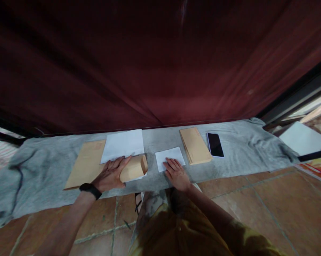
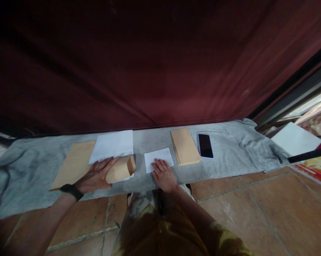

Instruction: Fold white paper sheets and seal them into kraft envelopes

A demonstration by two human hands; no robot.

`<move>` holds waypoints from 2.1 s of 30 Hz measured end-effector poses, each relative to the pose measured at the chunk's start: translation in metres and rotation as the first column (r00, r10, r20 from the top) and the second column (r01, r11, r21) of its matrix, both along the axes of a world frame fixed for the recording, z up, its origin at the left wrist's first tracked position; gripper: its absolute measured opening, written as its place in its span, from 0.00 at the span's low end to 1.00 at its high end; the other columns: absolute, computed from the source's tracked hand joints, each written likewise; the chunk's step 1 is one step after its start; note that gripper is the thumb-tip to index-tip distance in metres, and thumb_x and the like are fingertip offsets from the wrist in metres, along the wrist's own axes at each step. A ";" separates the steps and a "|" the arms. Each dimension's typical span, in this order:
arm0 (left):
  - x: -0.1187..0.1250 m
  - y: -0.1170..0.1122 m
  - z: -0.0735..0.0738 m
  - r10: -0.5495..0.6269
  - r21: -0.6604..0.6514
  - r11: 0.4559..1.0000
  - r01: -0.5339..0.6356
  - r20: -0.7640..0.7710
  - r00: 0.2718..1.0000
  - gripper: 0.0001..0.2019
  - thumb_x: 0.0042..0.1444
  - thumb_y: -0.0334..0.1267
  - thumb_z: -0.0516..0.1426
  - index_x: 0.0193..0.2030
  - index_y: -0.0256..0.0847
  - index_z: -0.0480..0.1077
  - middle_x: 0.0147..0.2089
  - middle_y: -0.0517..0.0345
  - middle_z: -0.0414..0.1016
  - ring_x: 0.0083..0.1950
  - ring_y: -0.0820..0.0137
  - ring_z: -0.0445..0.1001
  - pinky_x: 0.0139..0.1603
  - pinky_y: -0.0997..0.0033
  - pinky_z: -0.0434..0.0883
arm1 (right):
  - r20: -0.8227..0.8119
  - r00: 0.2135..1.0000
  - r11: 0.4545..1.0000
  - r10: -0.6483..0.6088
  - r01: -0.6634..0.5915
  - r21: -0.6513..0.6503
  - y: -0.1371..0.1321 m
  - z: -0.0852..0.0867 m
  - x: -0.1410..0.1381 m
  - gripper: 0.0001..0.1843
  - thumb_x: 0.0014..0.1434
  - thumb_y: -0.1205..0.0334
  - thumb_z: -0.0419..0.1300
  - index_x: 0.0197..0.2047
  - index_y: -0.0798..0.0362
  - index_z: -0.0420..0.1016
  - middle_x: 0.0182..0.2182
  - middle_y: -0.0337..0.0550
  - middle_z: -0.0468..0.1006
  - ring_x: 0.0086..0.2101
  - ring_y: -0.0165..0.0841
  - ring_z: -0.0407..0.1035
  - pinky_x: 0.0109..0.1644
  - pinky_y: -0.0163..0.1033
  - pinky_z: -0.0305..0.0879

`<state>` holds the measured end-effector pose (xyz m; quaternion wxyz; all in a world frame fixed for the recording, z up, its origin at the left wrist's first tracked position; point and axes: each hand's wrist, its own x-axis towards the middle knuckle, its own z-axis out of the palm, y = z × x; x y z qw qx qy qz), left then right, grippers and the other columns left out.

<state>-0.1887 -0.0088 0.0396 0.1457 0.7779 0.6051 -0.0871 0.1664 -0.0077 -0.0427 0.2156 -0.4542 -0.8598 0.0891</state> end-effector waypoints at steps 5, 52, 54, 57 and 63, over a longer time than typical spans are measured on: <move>0.002 0.001 0.001 -0.009 0.018 1.000 0.008 0.020 1.000 0.59 0.41 0.43 0.64 0.77 0.50 0.36 0.76 0.43 0.51 0.76 0.48 0.50 0.74 0.40 0.42 | -0.096 0.995 0.999 -0.002 -0.003 -0.053 0.016 0.009 0.006 0.21 0.69 0.64 0.52 0.63 0.52 0.71 0.64 0.50 0.70 0.63 0.40 0.63 0.68 0.53 0.61; 0.003 0.009 -0.027 -0.043 0.044 0.998 0.039 0.099 0.994 0.61 0.41 0.47 0.66 0.78 0.45 0.35 0.77 0.39 0.48 0.77 0.47 0.46 0.73 0.42 0.46 | -0.133 0.939 0.946 0.318 -0.324 -0.028 0.006 0.012 -0.061 0.11 0.70 0.65 0.56 0.53 0.51 0.75 0.57 0.45 0.77 0.57 0.34 0.68 0.68 0.45 0.60; 0.002 0.009 -0.028 -0.042 0.036 0.999 0.038 0.090 0.995 0.61 0.41 0.46 0.66 0.78 0.44 0.35 0.77 0.38 0.47 0.78 0.47 0.45 0.73 0.42 0.46 | -0.112 0.939 0.945 0.324 -0.327 -0.010 0.006 0.013 -0.060 0.11 0.69 0.65 0.57 0.52 0.51 0.76 0.56 0.46 0.77 0.57 0.35 0.68 0.67 0.45 0.61; 0.004 0.005 -0.024 -0.044 0.062 0.997 0.039 0.084 0.996 0.60 0.42 0.46 0.66 0.78 0.47 0.35 0.78 0.39 0.46 0.78 0.46 0.45 0.73 0.40 0.45 | -0.105 0.943 0.949 0.315 -0.316 0.003 0.004 0.017 -0.059 0.11 0.69 0.64 0.58 0.53 0.51 0.76 0.56 0.46 0.77 0.56 0.36 0.68 0.66 0.45 0.62; 0.038 -0.030 -0.021 -0.109 0.269 0.960 0.075 0.112 0.988 0.52 0.55 0.44 0.63 0.78 0.52 0.33 0.79 0.46 0.41 0.78 0.49 0.42 0.74 0.39 0.45 | -0.143 0.948 0.958 0.284 -0.286 0.009 0.001 0.019 -0.059 0.11 0.69 0.64 0.57 0.53 0.52 0.75 0.56 0.48 0.77 0.57 0.37 0.67 0.67 0.46 0.62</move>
